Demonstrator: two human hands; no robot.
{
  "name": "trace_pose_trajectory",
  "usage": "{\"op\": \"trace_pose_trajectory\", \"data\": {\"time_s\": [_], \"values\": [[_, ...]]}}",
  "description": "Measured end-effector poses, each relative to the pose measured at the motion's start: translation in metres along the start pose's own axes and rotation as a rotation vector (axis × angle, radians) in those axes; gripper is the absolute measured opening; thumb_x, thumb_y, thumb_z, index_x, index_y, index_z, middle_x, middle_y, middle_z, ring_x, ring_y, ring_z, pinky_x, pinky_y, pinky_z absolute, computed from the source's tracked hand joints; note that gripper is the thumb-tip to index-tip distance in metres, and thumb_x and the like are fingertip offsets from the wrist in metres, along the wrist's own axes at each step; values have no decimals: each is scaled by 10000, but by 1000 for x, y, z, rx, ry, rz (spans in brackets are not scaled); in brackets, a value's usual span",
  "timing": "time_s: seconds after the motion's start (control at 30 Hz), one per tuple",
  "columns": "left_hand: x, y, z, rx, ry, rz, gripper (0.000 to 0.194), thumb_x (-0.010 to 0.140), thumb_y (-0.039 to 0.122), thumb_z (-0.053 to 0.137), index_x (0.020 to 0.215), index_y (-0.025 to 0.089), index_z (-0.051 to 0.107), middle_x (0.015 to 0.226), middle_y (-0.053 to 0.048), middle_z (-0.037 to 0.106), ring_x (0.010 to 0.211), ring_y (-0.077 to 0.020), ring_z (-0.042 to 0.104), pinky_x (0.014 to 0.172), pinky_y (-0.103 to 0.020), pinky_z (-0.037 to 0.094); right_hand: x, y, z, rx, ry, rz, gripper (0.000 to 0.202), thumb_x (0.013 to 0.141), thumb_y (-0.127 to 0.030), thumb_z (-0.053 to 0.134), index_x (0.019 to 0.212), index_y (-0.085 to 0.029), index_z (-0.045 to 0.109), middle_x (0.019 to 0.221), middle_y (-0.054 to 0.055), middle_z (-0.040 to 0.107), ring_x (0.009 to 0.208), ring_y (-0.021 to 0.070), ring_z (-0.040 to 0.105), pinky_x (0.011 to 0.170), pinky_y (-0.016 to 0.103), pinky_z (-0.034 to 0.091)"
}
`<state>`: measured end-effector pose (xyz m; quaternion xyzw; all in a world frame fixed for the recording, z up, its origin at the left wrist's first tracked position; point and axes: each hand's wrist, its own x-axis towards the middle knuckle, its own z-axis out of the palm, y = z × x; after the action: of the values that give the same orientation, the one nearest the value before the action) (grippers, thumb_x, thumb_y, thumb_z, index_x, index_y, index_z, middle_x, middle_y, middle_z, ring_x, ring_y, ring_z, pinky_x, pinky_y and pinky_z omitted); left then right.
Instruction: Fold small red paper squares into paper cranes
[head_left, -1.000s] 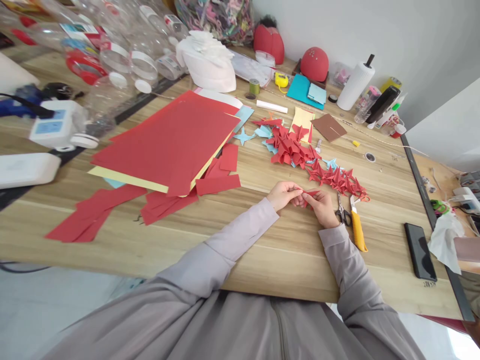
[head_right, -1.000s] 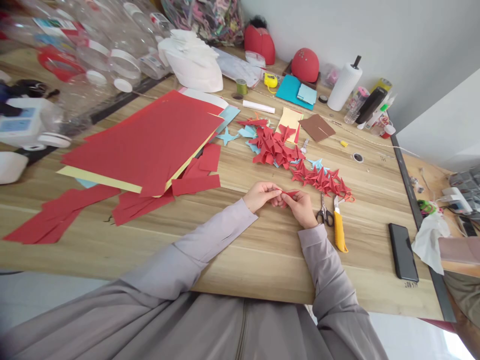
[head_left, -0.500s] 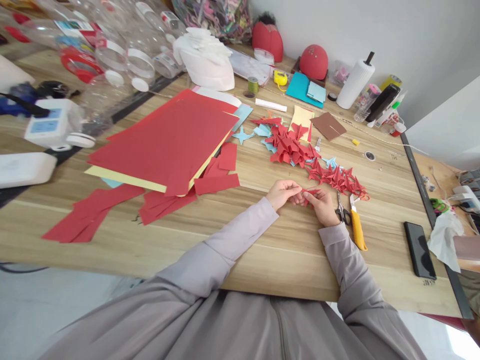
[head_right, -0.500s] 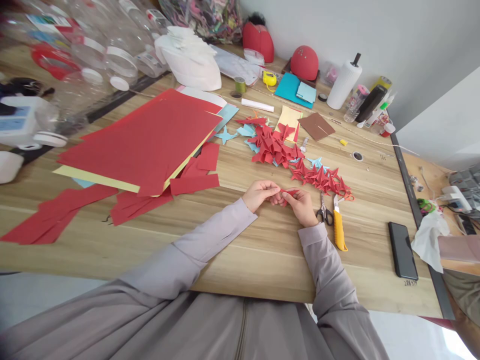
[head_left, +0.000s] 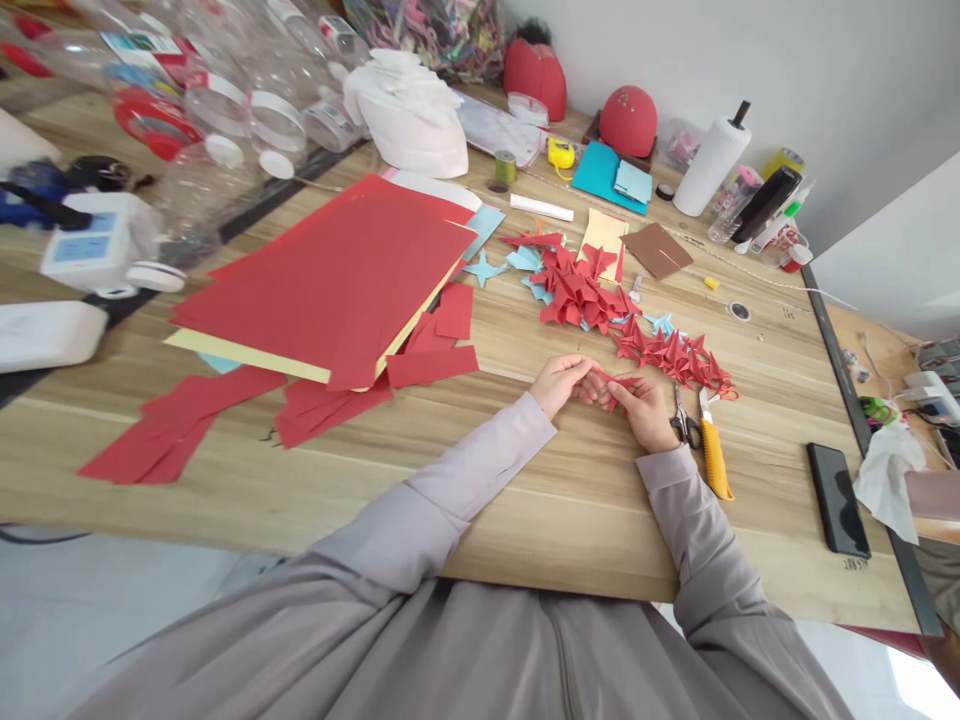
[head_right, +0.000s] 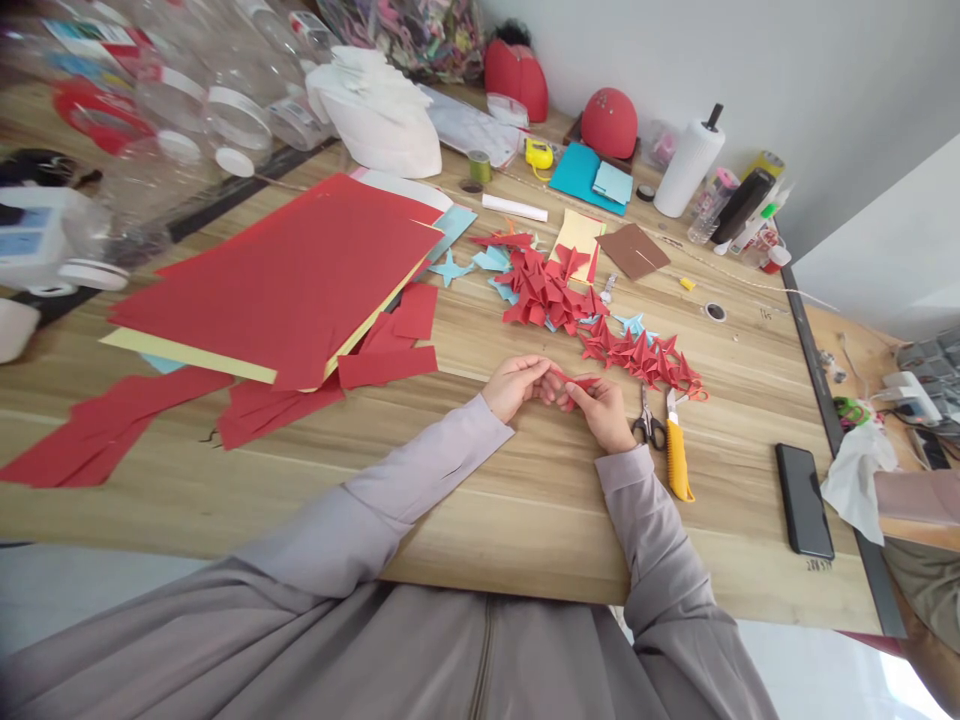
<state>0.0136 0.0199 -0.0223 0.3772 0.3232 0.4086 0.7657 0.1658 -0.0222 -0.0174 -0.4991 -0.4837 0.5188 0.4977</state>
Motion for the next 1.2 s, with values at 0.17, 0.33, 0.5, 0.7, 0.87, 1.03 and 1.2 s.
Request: {"op": "trace_pose_trajectory", "data": {"time_s": [0.17, 0.33, 0.5, 0.7, 0.87, 1.03, 1.2], "values": [[-1, -4, 3, 177, -11, 73, 332, 636, 390, 770, 681, 97, 621, 542, -22, 630, 507, -104, 581, 527, -226, 458, 0, -1, 1, -10, -84, -14, 251, 720, -421, 719, 739, -173, 681, 604, 7, 677, 508, 117, 583, 526, 249, 492], [-1, -5, 3, 247, -32, 97, 318, 622, 364, 771, 602, 112, 579, 500, -11, 607, 474, -102, 556, 503, -233, 441, -1, -3, 2, 2, -138, -16, 249, 711, -418, 729, 733, -173, 690, 619, 8, 679, 490, 102, 568, 512, 237, 490], [-1, -6, 3, 247, -39, 102, 281, 654, 325, 754, 606, 113, 576, 506, -12, 607, 471, -94, 550, 496, -225, 434, -3, -5, 3, 14, -121, -11, 254, 694, -413, 744, 721, -170, 679, 590, 2, 666, 472, 101, 561, 499, 240, 487], [-3, -4, 1, 212, -87, 59, 303, 753, 383, 676, 659, 106, 598, 564, -33, 640, 520, -112, 600, 537, -235, 470, -2, -2, 0, 61, -63, 16, 244, 686, -394, 755, 745, -177, 662, 542, -11, 653, 462, 121, 572, 473, 249, 470], [-2, -4, -1, 175, -133, 45, 351, 784, 435, 636, 686, 100, 598, 584, -42, 648, 537, -121, 623, 545, -232, 478, -1, 0, -2, 87, -70, 34, 222, 701, -384, 746, 744, -183, 663, 582, -2, 674, 477, 125, 577, 489, 259, 475], [-3, -6, 4, 186, -111, 86, 363, 792, 443, 624, 646, 117, 561, 561, -28, 629, 527, -114, 611, 550, -229, 477, -1, 1, -2, 90, -62, 37, 234, 702, -396, 741, 762, -184, 660, 560, -13, 660, 464, 122, 561, 490, 261, 469], [-3, -6, 6, 208, 61, 132, 314, 746, 399, 679, 632, 134, 555, 515, 12, 592, 469, -92, 554, 504, -219, 469, 0, 4, -3, 64, -23, 49, 215, 714, -376, 733, 713, -177, 652, 589, 4, 681, 473, 120, 574, 494, 253, 460]]}}
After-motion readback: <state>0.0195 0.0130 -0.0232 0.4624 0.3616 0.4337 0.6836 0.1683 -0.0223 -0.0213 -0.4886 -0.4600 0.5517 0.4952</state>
